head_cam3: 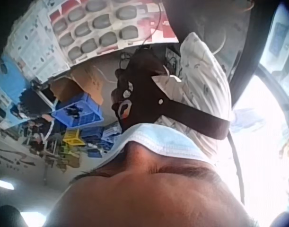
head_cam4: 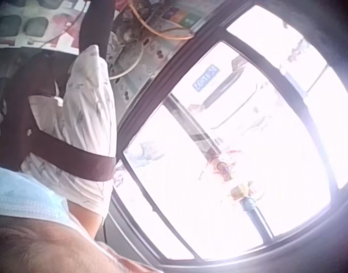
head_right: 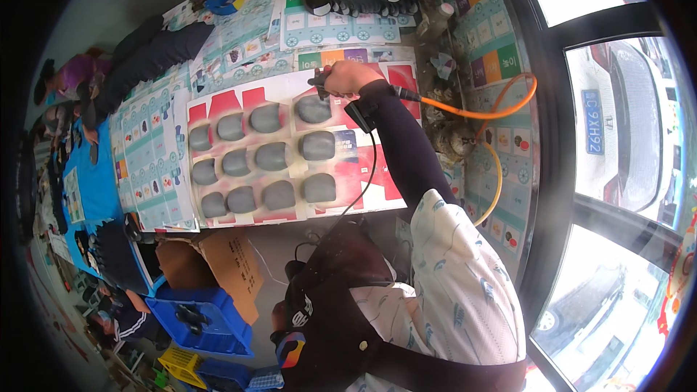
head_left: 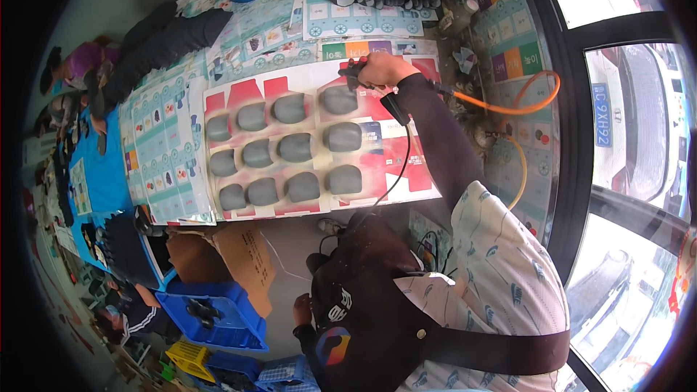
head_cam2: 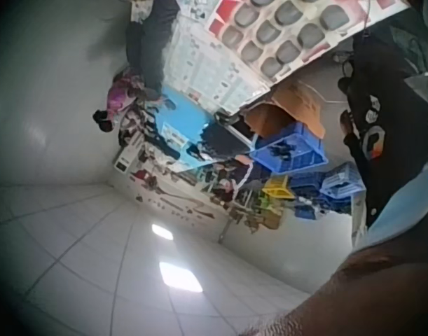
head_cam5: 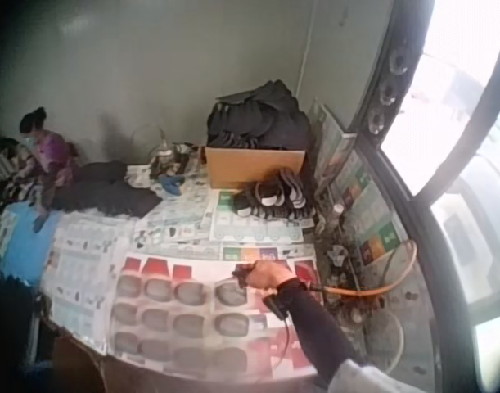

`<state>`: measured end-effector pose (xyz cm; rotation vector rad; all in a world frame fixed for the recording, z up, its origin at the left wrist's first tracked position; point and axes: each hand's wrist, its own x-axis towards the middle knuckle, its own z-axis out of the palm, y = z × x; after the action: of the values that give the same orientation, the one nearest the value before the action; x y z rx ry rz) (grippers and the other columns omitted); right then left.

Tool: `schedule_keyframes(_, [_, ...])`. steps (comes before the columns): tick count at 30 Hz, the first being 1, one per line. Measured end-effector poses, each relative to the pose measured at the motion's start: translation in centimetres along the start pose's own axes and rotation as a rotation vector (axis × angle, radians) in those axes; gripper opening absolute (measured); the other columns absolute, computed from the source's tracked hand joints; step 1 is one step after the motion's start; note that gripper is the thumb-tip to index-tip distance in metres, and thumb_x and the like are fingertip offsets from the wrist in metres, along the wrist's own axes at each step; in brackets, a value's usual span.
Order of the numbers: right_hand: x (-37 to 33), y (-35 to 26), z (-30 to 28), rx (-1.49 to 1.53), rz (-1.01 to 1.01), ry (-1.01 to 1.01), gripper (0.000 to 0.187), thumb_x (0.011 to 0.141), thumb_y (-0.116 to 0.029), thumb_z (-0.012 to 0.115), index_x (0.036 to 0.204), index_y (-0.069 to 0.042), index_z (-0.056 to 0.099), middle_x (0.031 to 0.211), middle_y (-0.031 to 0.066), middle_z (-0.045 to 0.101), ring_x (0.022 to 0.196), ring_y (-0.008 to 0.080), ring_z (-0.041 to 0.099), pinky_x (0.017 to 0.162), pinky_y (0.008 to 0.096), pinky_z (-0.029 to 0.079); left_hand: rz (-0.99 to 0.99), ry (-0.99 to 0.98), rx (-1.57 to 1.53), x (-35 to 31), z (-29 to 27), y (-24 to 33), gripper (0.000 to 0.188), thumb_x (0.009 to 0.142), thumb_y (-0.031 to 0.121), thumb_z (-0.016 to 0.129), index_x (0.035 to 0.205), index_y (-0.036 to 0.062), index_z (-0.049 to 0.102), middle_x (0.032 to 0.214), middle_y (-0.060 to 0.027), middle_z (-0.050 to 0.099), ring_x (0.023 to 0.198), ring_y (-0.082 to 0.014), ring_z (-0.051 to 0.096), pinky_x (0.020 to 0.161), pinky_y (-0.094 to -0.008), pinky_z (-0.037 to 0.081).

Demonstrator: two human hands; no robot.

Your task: Applying adhesive to shoe components using a spray tool and organizing them on a grid.

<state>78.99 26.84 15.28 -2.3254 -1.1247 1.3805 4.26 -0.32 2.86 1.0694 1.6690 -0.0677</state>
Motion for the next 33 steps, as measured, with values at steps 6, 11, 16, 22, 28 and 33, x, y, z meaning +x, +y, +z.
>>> schedule_keyframes(6, [0.3,1.1,1.4,-0.012,-0.027,0.073,0.036,0.079,-0.030,0.069,0.096,0.001,0.076,0.087,0.0230,0.074,0.083,0.0335,0.072,0.078,0.0419,0.055,0.022,0.011,0.111,-0.5,0.1,0.2,0.030,0.103,0.024,0.060,0.121,0.0016,0.070,0.092,-0.0102,0.076,0.076,-0.0157,0.069,0.064,-0.0297,0.054])
schedule_keyframes(11, [-0.8,1.4,2.2,-0.022,-0.105,0.291,0.041,0.081,-0.031,0.068,0.106,0.001,0.075,0.097,0.0254,0.074,0.093,0.0360,0.072,0.084,0.0427,0.054,0.133,0.019,0.193,0.1,-0.4,-0.8,0.029,0.103,0.025,0.060,0.120,0.0034,0.071,0.091,-0.0096,0.076,0.074,-0.0160,0.070,0.063,-0.0303,0.054])
schedule_keyframes(16, [-2.0,0.8,3.7,-0.096,-0.208,0.201,0.039,0.082,-0.030,0.067,0.106,-0.001,0.074,0.099,0.0279,0.072,0.096,0.0415,0.070,0.086,0.0455,0.054,0.156,-0.045,0.210,0.8,-1.5,-1.3,0.028,0.103,0.024,0.062,0.120,0.0033,0.069,0.092,-0.0107,0.076,0.075,-0.0159,0.070,0.060,-0.0303,0.053])
schedule_keyframes(22, [-2.6,1.1,7.7,-0.134,-0.427,0.249,0.028,0.081,-0.026,0.067,0.100,-0.006,0.074,0.093,0.0275,0.070,0.091,0.0474,0.067,0.082,0.0516,0.054,0.011,-0.091,0.016,2.1,-2.8,-2.6,0.030,0.104,0.022,0.057,0.126,0.0032,0.063,0.097,-0.0144,0.077,0.076,-0.0192,0.072,0.061,-0.0313,0.055])
schedule_keyframes(28, [-2.5,2.6,7.8,-0.138,-0.430,0.390,0.023,0.081,-0.021,0.065,0.095,-0.005,0.073,0.087,0.0252,0.069,0.086,0.0476,0.066,0.078,0.0530,0.054,0.117,-0.124,0.044,2.2,-3.5,-5.6,0.030,0.104,0.023,0.057,0.127,0.0037,0.063,0.101,-0.0148,0.077,0.077,-0.0211,0.073,0.061,-0.0308,0.054])
schedule_keyframes(33, [-1.9,2.2,5.0,-0.101,-0.401,0.407,0.026,0.084,-0.026,0.070,0.100,-0.006,0.073,0.089,0.0256,0.069,0.088,0.0472,0.066,0.079,0.0521,0.054,0.220,-0.058,0.386,0.7,-2.5,-6.9,0.025,0.101,0.021,0.060,0.118,0.0053,0.070,0.102,-0.0138,0.077,0.083,-0.0224,0.075,0.067,-0.0350,0.058])
